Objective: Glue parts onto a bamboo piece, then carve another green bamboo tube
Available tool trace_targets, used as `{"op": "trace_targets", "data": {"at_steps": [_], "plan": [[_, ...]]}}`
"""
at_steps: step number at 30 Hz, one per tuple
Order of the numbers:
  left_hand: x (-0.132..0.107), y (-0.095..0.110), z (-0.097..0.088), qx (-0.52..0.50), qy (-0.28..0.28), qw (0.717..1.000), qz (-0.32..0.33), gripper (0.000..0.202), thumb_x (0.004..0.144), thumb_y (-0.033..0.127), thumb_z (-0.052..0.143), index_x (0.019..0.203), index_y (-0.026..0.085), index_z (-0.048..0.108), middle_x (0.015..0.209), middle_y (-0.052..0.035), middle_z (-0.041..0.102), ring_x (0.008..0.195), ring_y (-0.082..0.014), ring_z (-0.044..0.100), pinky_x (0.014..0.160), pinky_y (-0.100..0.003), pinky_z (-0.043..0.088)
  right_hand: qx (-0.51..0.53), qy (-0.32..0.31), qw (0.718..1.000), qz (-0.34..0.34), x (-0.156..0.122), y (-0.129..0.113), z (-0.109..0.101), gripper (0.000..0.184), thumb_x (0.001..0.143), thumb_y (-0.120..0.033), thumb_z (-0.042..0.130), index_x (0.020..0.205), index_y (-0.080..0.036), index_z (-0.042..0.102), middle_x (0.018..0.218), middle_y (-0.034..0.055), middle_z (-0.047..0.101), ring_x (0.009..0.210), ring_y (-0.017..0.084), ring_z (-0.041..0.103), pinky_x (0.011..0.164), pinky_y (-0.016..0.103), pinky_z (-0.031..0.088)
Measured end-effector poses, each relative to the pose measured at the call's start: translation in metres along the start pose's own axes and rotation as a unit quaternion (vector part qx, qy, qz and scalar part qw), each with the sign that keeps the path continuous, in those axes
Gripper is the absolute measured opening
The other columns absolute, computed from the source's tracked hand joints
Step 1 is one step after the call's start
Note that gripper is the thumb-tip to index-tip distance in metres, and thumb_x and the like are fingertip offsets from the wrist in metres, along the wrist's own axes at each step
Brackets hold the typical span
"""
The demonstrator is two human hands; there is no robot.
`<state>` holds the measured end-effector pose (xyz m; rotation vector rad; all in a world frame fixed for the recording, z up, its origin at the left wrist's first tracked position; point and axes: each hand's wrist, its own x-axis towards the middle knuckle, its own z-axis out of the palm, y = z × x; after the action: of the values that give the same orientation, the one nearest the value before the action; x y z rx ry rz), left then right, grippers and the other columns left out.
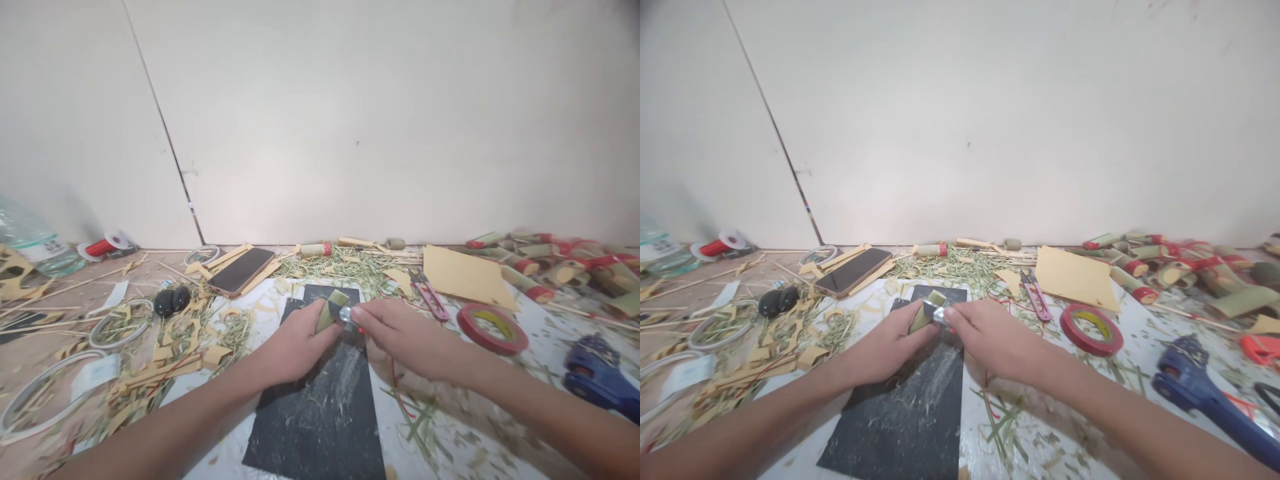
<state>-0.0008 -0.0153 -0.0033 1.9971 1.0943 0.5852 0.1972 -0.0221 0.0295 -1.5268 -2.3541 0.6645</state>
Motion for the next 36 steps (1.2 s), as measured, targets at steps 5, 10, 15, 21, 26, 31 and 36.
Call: {"op": "trace_targets", "data": {"at_steps": [5, 10, 15, 21, 26, 31, 36], "plan": [[-0.001, 0.004, -0.003, 0.024, -0.004, 0.999, -0.041, 0.026, 0.091, 0.045, 0.040, 0.086, 0.021, 0.047, 0.080, 0.0005, 0.055, 0.074, -0.0178, 0.050, 0.069, -0.032, 0.039, -0.037, 0.101, 0.992, 0.060, 0.008, 0.029, -0.026, 0.044, 0.095, -0.050, 0.022, 0.062, -0.022, 0.027, 0.058, -0.0019, 0.039, 0.055, 0.015, 0.040, 0.052, 0.027, 0.030], [-0.004, 0.009, -0.008, -0.043, -0.025, 0.998, -0.045, 0.025, 0.088, 0.035, 0.048, 0.109, 0.023, 0.044, 0.090, 0.0001, 0.054, 0.080, -0.0174, 0.050, 0.070, -0.031, 0.040, -0.012, 0.115, 0.992, 0.053, 0.006, 0.018, -0.012, 0.037, 0.085, -0.058, 0.045, 0.078, -0.022, 0.049, 0.072, 0.0006, 0.057, 0.066, 0.019, 0.054, 0.059, 0.029, 0.038], [-0.005, 0.012, -0.009, -0.165, -0.123, 0.978, 0.018, 0.031, 0.087, 0.024, 0.051, 0.116, 0.022, 0.040, 0.085, 0.0013, 0.050, 0.069, -0.0113, 0.045, 0.063, -0.025, 0.041, 0.145, 0.073, 0.987, 0.018, 0.009, 0.009, 0.001, 0.024, 0.082, -0.043, 0.055, 0.074, -0.021, 0.050, 0.065, -0.0018, 0.056, 0.056, 0.015, 0.053, 0.053, 0.026, 0.040], [0.001, 0.006, -0.007, -0.287, -0.201, 0.936, 0.013, 0.035, 0.088, 0.029, 0.054, 0.119, 0.020, 0.040, 0.097, -0.0052, 0.057, 0.055, -0.0058, 0.049, 0.041, -0.016, 0.032, 0.360, 0.041, 0.932, 0.015, 0.008, 0.010, -0.001, 0.025, 0.085, -0.040, 0.059, 0.100, -0.023, 0.048, 0.056, -0.0095, 0.051, 0.033, 0.005, 0.033, 0.034, 0.018, 0.026], [0.000, 0.006, -0.007, -0.298, -0.209, 0.931, 0.003, 0.068, 0.085, 0.028, 0.060, 0.142, 0.028, 0.022, 0.100, -0.0070, 0.060, 0.057, -0.0066, 0.054, 0.041, -0.014, 0.036, 0.413, 0.045, 0.910, -0.001, 0.007, 0.009, 0.001, 0.023, 0.084, -0.040, 0.061, 0.087, -0.020, 0.050, 0.064, -0.0068, 0.056, 0.033, 0.003, 0.036, 0.034, 0.018, 0.027], [0.002, 0.005, -0.006, -0.306, -0.165, 0.938, -0.001, 0.100, 0.071, 0.020, 0.075, 0.147, 0.031, 0.011, 0.106, -0.0088, 0.061, 0.075, -0.0129, 0.060, 0.052, -0.018, 0.046, 0.483, -0.041, 0.875, 0.012, 0.009, 0.013, 0.000, 0.027, 0.082, -0.041, 0.063, 0.078, -0.019, 0.048, 0.059, -0.0070, 0.056, 0.029, 0.002, 0.035, 0.031, 0.017, 0.020], [0.005, -0.002, -0.003, -0.342, -0.159, 0.926, 0.025, 0.097, 0.062, 0.014, 0.081, 0.142, 0.032, 0.029, 0.122, -0.0118, 0.055, 0.081, -0.0141, 0.059, 0.056, -0.020, 0.046, 0.533, -0.110, 0.839, 0.001, 0.010, 0.019, -0.001, 0.030, 0.085, -0.039, 0.060, 0.068, -0.018, 0.048, 0.040, -0.0104, 0.045, 0.025, 0.003, 0.029, 0.030, 0.018, 0.018]]}}
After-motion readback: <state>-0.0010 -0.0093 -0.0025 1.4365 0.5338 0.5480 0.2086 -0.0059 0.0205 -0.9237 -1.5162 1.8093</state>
